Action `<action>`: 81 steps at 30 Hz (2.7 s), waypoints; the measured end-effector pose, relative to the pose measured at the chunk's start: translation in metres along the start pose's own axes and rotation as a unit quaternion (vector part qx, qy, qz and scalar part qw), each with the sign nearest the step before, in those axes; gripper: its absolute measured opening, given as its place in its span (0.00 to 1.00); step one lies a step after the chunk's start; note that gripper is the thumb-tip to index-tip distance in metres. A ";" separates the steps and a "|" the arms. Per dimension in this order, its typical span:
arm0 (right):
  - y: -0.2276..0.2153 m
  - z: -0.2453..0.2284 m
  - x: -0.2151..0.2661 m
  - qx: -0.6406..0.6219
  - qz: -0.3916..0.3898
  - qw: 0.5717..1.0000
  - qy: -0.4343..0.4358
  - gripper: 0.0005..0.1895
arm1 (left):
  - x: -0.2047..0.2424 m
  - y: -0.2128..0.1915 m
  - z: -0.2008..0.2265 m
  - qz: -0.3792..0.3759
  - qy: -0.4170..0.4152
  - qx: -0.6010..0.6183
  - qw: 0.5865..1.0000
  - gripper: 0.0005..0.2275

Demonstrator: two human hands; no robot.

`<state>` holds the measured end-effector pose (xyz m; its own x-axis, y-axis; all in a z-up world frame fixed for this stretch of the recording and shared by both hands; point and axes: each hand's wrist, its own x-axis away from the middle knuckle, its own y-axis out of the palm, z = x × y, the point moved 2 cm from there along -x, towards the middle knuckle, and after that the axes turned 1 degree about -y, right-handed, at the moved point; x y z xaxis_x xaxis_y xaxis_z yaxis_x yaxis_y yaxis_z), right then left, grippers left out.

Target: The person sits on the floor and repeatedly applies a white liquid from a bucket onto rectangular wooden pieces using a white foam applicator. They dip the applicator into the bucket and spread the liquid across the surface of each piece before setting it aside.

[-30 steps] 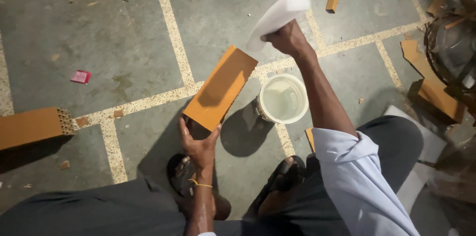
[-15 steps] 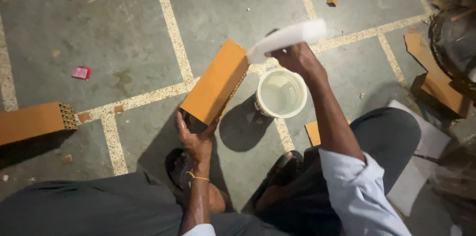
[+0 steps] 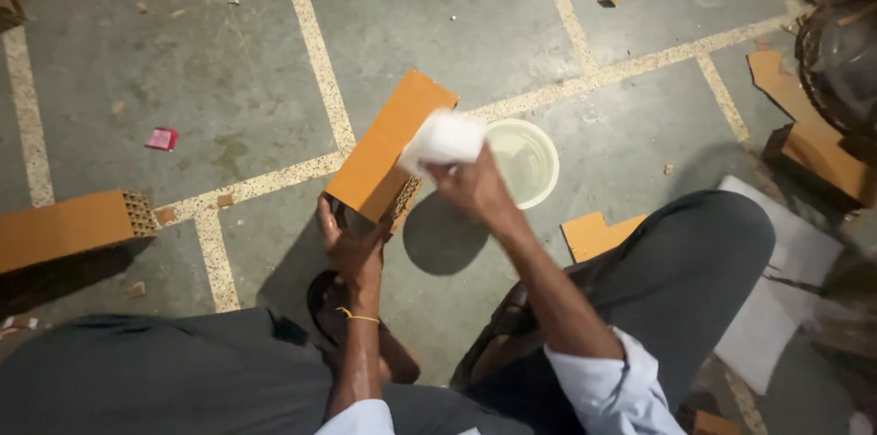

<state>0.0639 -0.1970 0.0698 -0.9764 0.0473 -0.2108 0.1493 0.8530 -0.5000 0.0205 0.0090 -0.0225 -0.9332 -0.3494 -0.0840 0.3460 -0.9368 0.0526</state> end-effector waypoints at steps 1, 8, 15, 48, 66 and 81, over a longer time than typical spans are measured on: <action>0.001 -0.006 0.012 0.047 0.007 0.997 -0.067 0.12 | 0.000 0.001 0.001 -0.003 0.032 -0.016 0.999 0.42; -0.053 0.022 0.014 0.051 -0.046 0.993 0.094 0.12 | 0.001 -0.005 0.023 0.022 0.121 -0.173 0.977 0.41; -0.159 -0.010 0.030 -0.093 0.118 0.986 0.065 0.16 | -0.005 0.003 0.083 0.014 0.164 -0.059 0.985 0.38; -0.163 0.021 0.078 -0.221 0.110 0.967 0.062 0.17 | 0.069 -0.225 0.034 0.278 -0.129 0.076 0.949 0.36; -0.150 0.034 0.066 -0.386 0.173 0.895 0.139 0.23 | 0.060 -0.008 0.300 0.009 0.342 -0.254 0.905 0.46; -0.163 0.041 0.055 -0.258 0.210 0.928 0.167 0.18 | -0.015 0.015 0.032 -0.081 -0.026 -0.418 0.904 0.54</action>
<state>-0.0082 -0.3552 0.1049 -0.8563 0.5162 0.0186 0.5164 0.8546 0.0552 0.0366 0.0012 0.0116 -0.9738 -0.2258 0.0253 0.1365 -0.6704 -0.7294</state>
